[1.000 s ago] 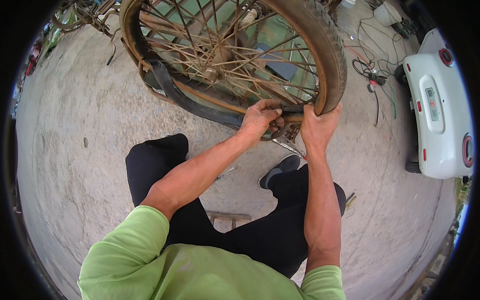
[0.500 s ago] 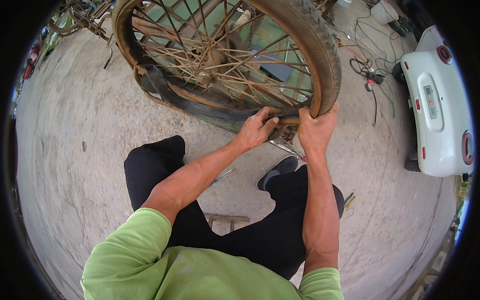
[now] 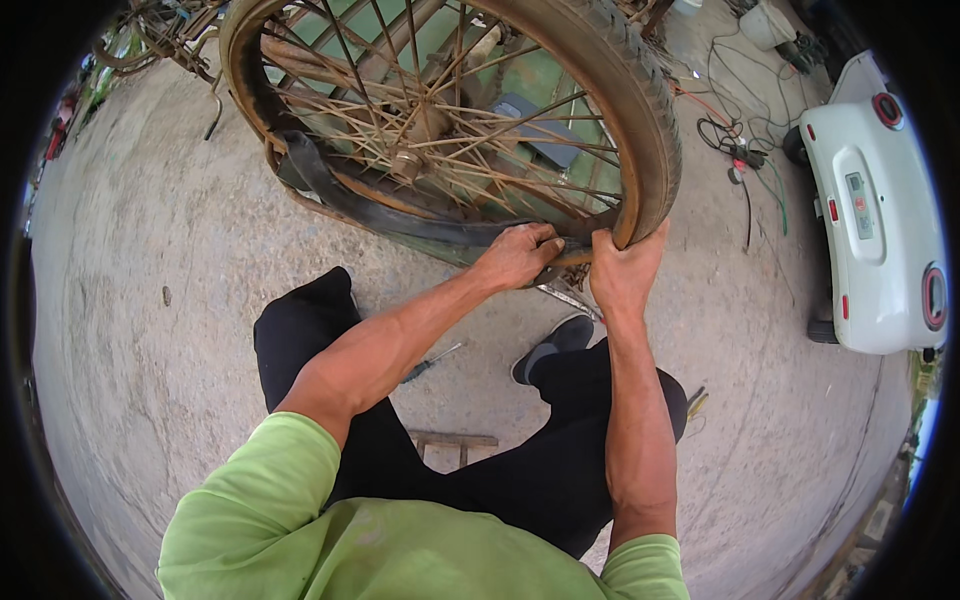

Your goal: The person removes an inner tube from a bicycle wheel and then installs a new tire onto the wheel rim. They work by hand to fit the tire bead over the rim, rotating the wheel as needed to complete the installation.

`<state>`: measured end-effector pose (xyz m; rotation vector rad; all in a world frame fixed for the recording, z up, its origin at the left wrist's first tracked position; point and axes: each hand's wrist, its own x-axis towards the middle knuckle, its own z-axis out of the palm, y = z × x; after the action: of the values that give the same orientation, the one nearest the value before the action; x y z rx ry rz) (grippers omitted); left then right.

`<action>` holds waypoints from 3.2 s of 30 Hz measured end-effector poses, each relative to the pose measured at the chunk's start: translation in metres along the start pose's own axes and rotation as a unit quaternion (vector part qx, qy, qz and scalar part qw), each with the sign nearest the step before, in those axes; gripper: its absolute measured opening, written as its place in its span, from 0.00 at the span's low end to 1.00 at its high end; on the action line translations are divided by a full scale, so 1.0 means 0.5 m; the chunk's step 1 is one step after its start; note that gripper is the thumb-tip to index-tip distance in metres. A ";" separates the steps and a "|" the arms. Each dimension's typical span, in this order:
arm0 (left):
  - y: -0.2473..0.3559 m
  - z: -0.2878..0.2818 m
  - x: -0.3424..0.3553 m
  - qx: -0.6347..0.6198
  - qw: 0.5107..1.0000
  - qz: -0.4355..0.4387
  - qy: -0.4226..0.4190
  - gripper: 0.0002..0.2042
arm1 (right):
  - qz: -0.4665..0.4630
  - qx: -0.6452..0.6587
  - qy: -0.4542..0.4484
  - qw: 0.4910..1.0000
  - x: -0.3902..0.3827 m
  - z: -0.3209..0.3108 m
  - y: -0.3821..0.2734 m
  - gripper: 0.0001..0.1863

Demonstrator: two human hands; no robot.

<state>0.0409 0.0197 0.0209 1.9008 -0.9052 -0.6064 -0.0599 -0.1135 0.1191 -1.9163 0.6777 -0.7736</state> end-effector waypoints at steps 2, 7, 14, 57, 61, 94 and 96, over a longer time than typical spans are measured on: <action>0.007 0.000 0.013 0.051 0.998 0.007 -0.024 0.16 | -0.002 -0.012 -0.008 1.000 -0.001 0.002 0.015 0.28; 0.013 0.007 0.017 0.067 0.997 -0.018 -0.019 0.19 | -0.008 -0.003 -0.002 1.000 -0.002 0.003 0.025 0.28; -0.004 -0.015 -0.046 -0.262 0.963 -0.061 0.001 0.22 | -0.038 -0.024 0.010 0.999 0.014 -0.005 -0.019 0.24; 0.005 0.053 -0.014 -0.362 0.926 -0.068 0.082 0.07 | -0.081 -0.087 0.067 0.991 0.031 0.000 -0.061 0.21; 0.001 0.063 0.004 -0.282 0.950 -0.066 0.118 0.06 | -0.057 -0.075 0.057 0.994 0.026 -0.004 -0.062 0.21; 0.115 0.002 -0.026 -0.209 0.976 0.059 0.007 0.24 | -0.021 -0.059 0.066 0.996 -0.012 0.022 0.034 0.28; 0.133 -0.015 -0.039 -0.320 0.947 0.033 -0.020 0.23 | -0.019 -0.046 0.075 0.996 -0.006 0.017 0.019 0.23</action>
<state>0.0117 0.0186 0.0841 1.2716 -0.6822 -0.7878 -0.0568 -0.1104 0.1066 -1.9733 0.7813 -0.9310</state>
